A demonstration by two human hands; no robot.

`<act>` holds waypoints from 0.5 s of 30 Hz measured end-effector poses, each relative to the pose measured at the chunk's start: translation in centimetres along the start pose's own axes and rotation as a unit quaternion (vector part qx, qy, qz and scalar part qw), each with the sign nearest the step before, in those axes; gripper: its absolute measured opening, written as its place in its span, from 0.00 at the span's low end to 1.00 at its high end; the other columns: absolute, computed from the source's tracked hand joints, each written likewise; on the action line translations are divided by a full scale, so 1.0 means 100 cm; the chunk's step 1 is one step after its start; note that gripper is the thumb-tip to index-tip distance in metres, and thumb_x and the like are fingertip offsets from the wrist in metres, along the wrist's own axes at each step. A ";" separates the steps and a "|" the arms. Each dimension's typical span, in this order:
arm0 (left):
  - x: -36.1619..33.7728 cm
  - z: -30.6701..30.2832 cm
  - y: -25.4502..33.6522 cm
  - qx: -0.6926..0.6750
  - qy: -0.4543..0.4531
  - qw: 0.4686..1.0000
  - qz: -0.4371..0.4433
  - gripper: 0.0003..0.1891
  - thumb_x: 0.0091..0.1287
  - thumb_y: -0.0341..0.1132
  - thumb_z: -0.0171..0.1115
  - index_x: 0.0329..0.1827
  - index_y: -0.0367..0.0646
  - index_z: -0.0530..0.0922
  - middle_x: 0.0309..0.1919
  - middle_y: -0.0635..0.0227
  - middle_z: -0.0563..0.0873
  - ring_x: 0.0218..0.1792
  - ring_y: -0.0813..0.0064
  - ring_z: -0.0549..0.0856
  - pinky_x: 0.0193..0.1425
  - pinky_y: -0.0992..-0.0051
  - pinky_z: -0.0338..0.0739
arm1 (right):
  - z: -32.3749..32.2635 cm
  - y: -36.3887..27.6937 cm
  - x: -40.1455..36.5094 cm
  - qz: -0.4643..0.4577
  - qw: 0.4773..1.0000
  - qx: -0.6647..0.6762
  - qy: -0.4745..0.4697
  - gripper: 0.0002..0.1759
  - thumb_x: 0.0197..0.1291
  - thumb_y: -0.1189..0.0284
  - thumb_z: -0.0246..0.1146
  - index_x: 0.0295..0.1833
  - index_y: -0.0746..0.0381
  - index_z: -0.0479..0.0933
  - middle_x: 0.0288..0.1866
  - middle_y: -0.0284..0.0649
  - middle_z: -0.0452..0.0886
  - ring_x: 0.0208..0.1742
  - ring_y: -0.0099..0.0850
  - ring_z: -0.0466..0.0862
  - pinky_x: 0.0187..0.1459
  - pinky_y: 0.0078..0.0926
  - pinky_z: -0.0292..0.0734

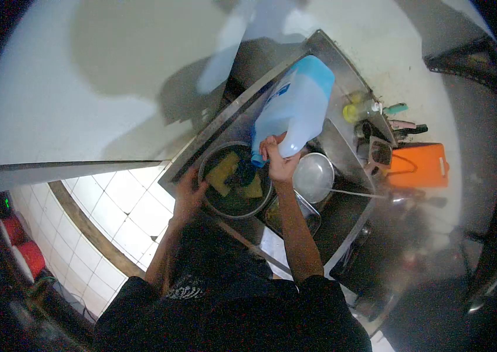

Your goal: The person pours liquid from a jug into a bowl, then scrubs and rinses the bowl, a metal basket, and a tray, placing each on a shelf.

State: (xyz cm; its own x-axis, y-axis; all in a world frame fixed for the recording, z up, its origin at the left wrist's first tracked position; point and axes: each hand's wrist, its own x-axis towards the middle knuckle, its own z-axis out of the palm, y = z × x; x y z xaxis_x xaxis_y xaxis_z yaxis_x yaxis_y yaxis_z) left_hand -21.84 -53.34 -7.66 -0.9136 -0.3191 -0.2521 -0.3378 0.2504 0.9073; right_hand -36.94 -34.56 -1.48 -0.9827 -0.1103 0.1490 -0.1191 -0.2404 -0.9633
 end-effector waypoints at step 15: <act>-0.006 0.002 -0.010 0.014 -0.030 0.998 -0.046 0.27 0.65 0.35 0.61 0.67 0.38 0.71 0.57 0.47 0.81 0.60 0.50 0.80 0.66 0.60 0.71 | -0.009 0.003 -0.003 0.000 0.999 -0.041 -0.008 0.10 0.67 0.79 0.59 0.34 0.61 0.65 0.22 0.38 0.72 0.21 0.27 0.73 0.25 0.28 0.70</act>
State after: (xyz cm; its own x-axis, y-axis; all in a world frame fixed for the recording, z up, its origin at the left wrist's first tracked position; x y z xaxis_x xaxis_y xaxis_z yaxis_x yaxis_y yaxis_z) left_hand -20.95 -53.22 -8.47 -0.8899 -0.2866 -0.3548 -0.4267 0.2481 0.8697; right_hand -36.77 -33.74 -2.05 -0.9804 -0.1255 0.1521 -0.1313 -0.1604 -0.9783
